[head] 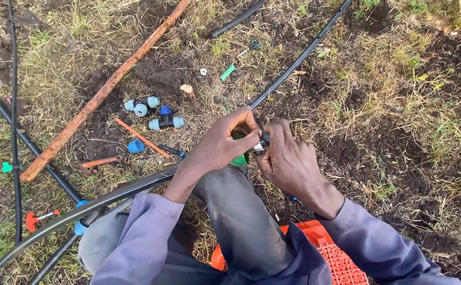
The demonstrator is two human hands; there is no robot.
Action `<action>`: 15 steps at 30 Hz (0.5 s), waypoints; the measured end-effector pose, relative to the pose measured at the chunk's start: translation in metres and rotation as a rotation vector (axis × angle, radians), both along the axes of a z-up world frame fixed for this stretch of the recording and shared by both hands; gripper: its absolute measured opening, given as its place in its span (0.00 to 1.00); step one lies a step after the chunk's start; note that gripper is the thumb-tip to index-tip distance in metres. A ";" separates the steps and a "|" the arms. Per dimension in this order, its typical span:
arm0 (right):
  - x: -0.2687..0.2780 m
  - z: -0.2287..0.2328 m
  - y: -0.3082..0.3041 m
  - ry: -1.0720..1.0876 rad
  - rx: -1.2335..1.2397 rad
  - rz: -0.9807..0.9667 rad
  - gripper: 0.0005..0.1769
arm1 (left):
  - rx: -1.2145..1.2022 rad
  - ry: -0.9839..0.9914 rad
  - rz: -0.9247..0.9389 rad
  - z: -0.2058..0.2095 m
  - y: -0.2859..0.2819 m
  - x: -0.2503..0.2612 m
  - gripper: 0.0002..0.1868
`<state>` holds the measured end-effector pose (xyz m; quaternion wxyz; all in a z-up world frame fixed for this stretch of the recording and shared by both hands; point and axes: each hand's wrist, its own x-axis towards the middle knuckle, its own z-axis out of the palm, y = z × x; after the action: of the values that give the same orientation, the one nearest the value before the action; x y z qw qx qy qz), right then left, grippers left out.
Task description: Assembling black irrigation pipes using plastic connectors and thread seal tape in an outdoor setting.
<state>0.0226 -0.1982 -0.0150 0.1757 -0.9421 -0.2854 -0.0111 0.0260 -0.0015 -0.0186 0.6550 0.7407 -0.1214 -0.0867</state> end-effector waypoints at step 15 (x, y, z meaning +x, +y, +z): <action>0.001 -0.004 0.000 0.041 0.081 -0.016 0.18 | -0.193 0.205 -0.191 -0.020 0.001 0.029 0.11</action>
<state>0.0237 -0.1985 -0.0191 0.2193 -0.9366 -0.2733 -0.0046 0.0554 0.0000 -0.0385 0.7209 0.6466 -0.1317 -0.2118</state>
